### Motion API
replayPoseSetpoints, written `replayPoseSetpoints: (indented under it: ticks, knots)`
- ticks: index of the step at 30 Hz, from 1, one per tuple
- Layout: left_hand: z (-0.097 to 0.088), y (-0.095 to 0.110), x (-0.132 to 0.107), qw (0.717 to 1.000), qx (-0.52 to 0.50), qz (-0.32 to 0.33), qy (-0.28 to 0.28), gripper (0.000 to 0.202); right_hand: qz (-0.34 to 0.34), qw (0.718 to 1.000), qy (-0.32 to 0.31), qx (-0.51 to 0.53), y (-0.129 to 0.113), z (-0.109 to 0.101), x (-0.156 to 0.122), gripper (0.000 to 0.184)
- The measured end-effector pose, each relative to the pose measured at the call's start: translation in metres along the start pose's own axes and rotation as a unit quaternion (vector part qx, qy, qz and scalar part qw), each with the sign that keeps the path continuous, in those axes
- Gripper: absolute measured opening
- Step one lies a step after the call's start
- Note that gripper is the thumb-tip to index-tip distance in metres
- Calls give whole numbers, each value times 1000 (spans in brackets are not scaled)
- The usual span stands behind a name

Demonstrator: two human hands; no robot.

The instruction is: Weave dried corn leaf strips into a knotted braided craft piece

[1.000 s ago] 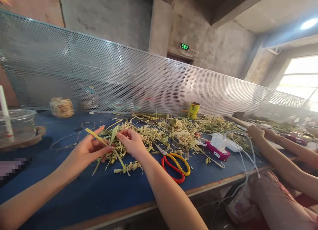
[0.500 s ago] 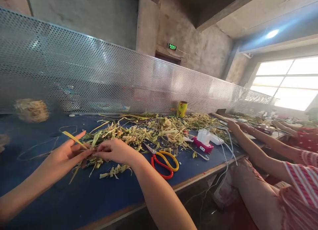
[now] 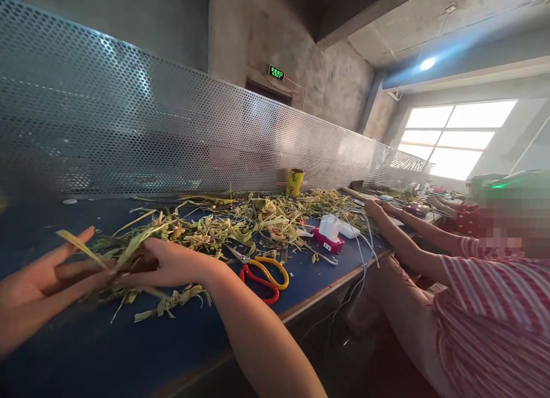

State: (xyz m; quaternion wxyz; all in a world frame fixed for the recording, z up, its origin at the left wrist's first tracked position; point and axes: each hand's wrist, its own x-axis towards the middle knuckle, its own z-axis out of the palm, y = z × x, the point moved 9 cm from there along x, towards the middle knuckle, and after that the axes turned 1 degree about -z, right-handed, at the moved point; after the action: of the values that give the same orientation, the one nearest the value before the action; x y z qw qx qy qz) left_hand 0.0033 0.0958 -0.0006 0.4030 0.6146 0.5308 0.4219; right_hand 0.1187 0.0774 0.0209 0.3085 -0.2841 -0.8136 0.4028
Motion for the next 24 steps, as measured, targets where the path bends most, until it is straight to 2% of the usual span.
replayPoseSetpoints:
  ticks: [2, 4, 8, 10, 12, 14, 16, 18, 21, 24]
  knots:
    - [0, 7, -2, 1000, 10, 21, 3, 90, -6, 996, 24, 90, 4, 2, 3, 27]
    - [-1, 15, -4, 999, 6, 42, 12, 90, 5, 989, 39, 140, 11, 4, 6, 34]
    - [-8, 22, -10, 997, -33, 43, 62, 103, 10, 986, 15, 167, 15, 12, 9, 21]
    - [-5, 29, -14, 990, -102, 80, 52, 102, 8, 984, 32, 176, 15, 9, 8, 20]
    - [-6, 36, -17, 984, -115, 123, 54, 102, 8, 982, 37, 185, 14, 9, 7, 20]
    - [-4, 35, -19, 986, -105, 122, 41, 101, 12, 982, 42, 183, 13, 10, 6, 21]
    - [4, 32, -19, 991, -97, 97, -4, 99, 20, 984, 56, 171, 13, 9, 5, 21]
    - [3, 29, -19, 991, -113, 73, -11, 96, 24, 984, 58, 165, 11, 11, 4, 20]
    - [3, 30, -19, 986, -143, 80, -30, 101, 26, 984, 89, 151, 9, 7, 2, 20]
    - [0, 27, -18, 983, -164, 77, -23, 98, 32, 986, 94, 135, 9, 9, 2, 21]
